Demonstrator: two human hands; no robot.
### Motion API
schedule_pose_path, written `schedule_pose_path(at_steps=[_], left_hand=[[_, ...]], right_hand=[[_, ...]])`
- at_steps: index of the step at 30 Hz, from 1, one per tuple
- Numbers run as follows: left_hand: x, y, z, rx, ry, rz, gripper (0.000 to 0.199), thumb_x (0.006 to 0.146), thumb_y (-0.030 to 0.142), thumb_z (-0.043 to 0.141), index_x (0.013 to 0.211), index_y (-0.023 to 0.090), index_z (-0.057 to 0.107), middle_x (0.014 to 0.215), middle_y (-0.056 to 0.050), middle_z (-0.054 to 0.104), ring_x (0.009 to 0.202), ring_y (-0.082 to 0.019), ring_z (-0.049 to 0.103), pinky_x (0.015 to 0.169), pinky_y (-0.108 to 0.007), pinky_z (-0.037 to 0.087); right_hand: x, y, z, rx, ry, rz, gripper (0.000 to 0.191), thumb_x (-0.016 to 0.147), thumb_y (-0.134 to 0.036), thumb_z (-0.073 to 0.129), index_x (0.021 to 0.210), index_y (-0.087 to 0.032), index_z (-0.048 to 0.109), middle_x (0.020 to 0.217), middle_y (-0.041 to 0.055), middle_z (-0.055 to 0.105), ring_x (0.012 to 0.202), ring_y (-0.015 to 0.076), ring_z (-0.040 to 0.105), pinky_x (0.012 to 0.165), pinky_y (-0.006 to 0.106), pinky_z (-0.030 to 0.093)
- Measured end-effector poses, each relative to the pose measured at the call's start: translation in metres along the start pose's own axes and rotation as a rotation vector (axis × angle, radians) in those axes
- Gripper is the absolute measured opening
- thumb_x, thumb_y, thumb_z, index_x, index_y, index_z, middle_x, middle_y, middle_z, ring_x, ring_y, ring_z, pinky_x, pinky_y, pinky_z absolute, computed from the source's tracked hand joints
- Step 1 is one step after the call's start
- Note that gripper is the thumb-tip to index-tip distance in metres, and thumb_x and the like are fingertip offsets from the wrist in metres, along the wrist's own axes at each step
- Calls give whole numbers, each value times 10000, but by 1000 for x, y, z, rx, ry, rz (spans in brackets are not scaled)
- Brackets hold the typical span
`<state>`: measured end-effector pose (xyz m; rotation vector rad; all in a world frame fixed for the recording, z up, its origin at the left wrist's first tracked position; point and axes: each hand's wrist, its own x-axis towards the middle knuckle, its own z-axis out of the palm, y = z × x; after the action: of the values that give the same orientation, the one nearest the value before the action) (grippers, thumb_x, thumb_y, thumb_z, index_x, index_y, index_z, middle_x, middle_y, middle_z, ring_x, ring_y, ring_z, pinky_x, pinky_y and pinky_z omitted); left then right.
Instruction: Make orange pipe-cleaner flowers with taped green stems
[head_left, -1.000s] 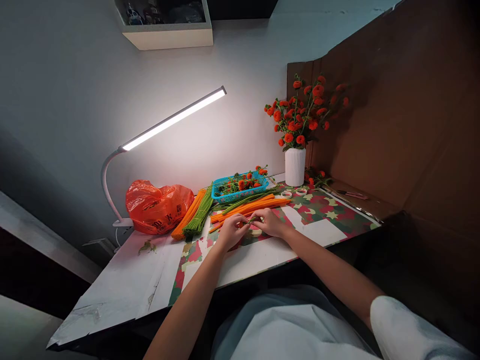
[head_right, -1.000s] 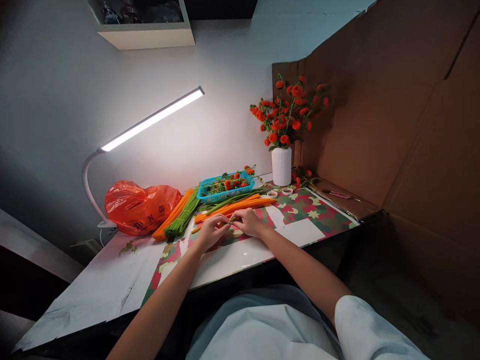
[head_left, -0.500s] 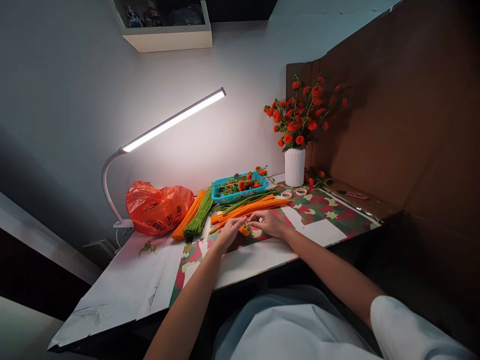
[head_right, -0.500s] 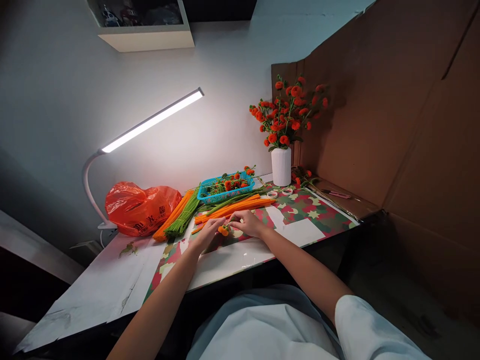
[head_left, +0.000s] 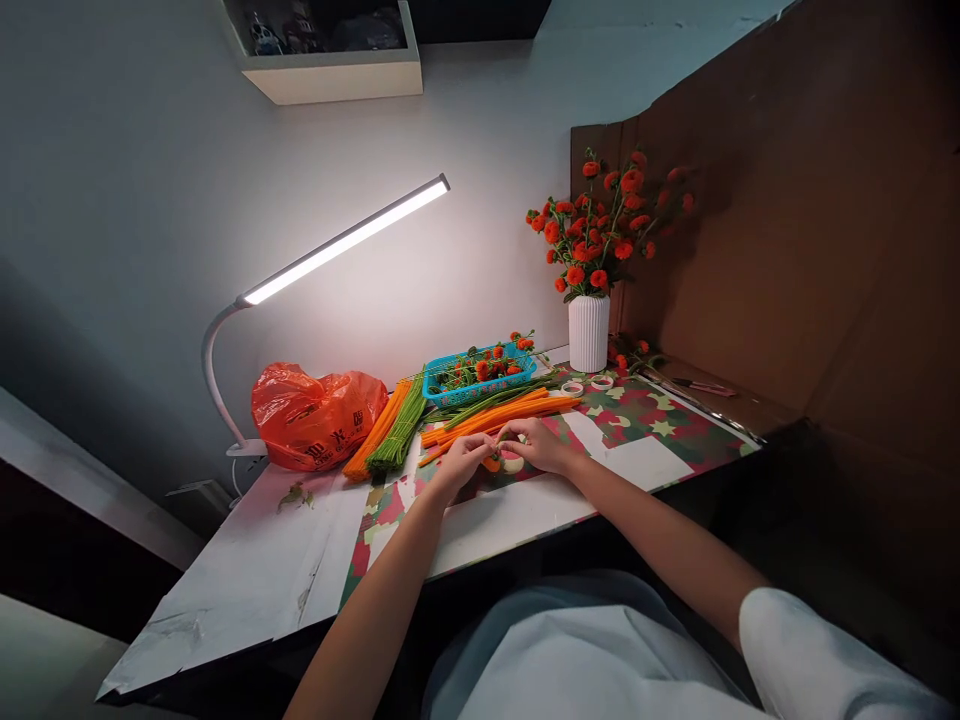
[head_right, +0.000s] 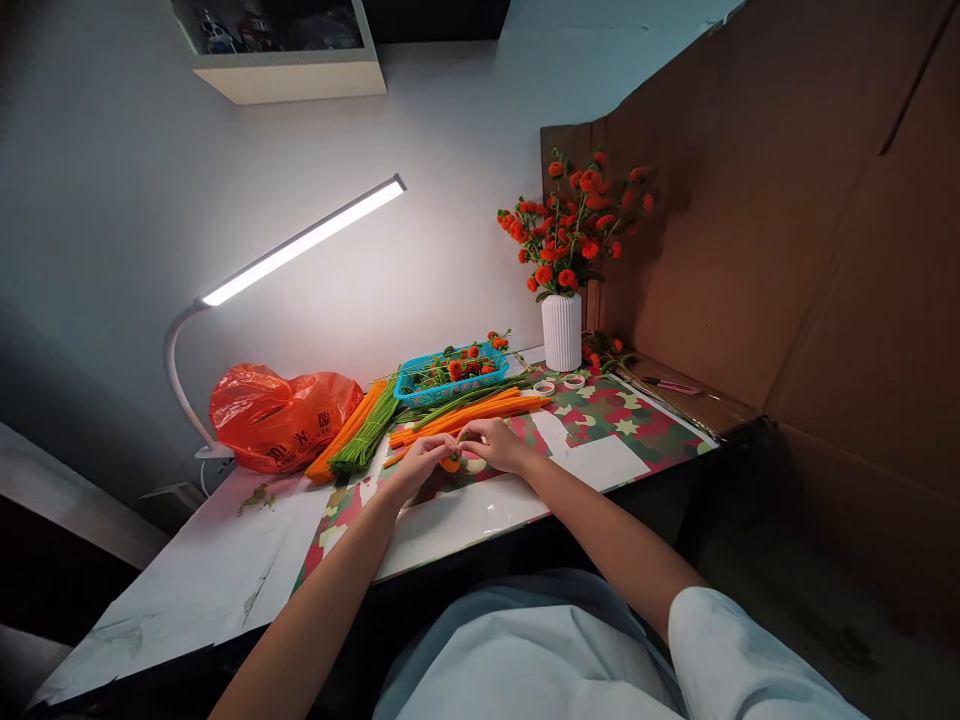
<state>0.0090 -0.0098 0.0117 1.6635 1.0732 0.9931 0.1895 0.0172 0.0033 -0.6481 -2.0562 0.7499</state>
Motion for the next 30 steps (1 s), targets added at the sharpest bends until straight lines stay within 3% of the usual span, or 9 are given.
schedule_pose_path(at_steps=[3,6,8,11,14,16,22,26,30], left_hand=[[1,-3,-1,-313,-115,-213,174,667,320,583,663,147,600,655,-31,580,618,-128,524,608,-243,412],[1,-3,2,-401,-159,-280,203,693,346,561,708,148,603,641,-33,581,600,-133,529,604,-257,427],[0,-1,4,-231,-73,-181,272,748,407,542,717,145,610,658,-41,592,619,-145,537,623,-269,430],[-3,3,6,199,110,122,300,767,448,582,765,153,637,766,-52,625,727,-168,557,681,-274,425],[-5,6,7,459,132,353,206,790,373,594,796,174,648,859,-60,631,804,-174,562,746,-285,425],[-5,7,7,502,130,396,192,819,338,560,768,177,651,858,-66,631,808,-174,565,757,-292,427],[-2,5,4,271,109,196,172,748,314,605,681,161,646,741,-38,618,709,-159,545,656,-264,406],[-2,5,1,-70,14,3,145,691,287,614,640,152,630,682,-23,600,683,-142,537,663,-254,397],[-2,8,0,-300,-114,-100,173,667,309,614,635,141,644,704,-57,625,707,-165,568,708,-285,429]], right_hand=[[0,-2,0,134,-53,-3,164,831,-314,586,828,-177,677,797,30,686,751,156,606,711,258,445],[0,-2,-1,173,-55,39,200,813,-359,604,798,-170,667,760,22,677,726,153,600,695,256,442],[0,-1,-2,117,-24,68,244,807,-394,608,760,-161,664,703,14,654,659,139,562,632,245,416],[0,3,-3,3,24,94,287,815,-416,598,735,-151,671,646,3,619,596,118,502,573,233,364],[0,6,-3,-66,39,90,269,829,-380,592,724,-146,674,636,1,616,579,108,486,569,229,347],[1,8,-2,-86,46,77,247,835,-349,590,723,-146,675,644,5,625,584,108,496,578,230,352],[0,2,-4,-79,8,39,242,835,-383,600,813,-166,703,750,34,667,656,136,547,608,242,386],[0,-5,-7,-7,-2,23,256,825,-404,607,824,-168,706,761,41,666,689,149,562,626,250,409],[1,-5,-7,168,-17,7,260,803,-419,627,795,-169,697,771,37,669,730,157,592,680,263,446]])
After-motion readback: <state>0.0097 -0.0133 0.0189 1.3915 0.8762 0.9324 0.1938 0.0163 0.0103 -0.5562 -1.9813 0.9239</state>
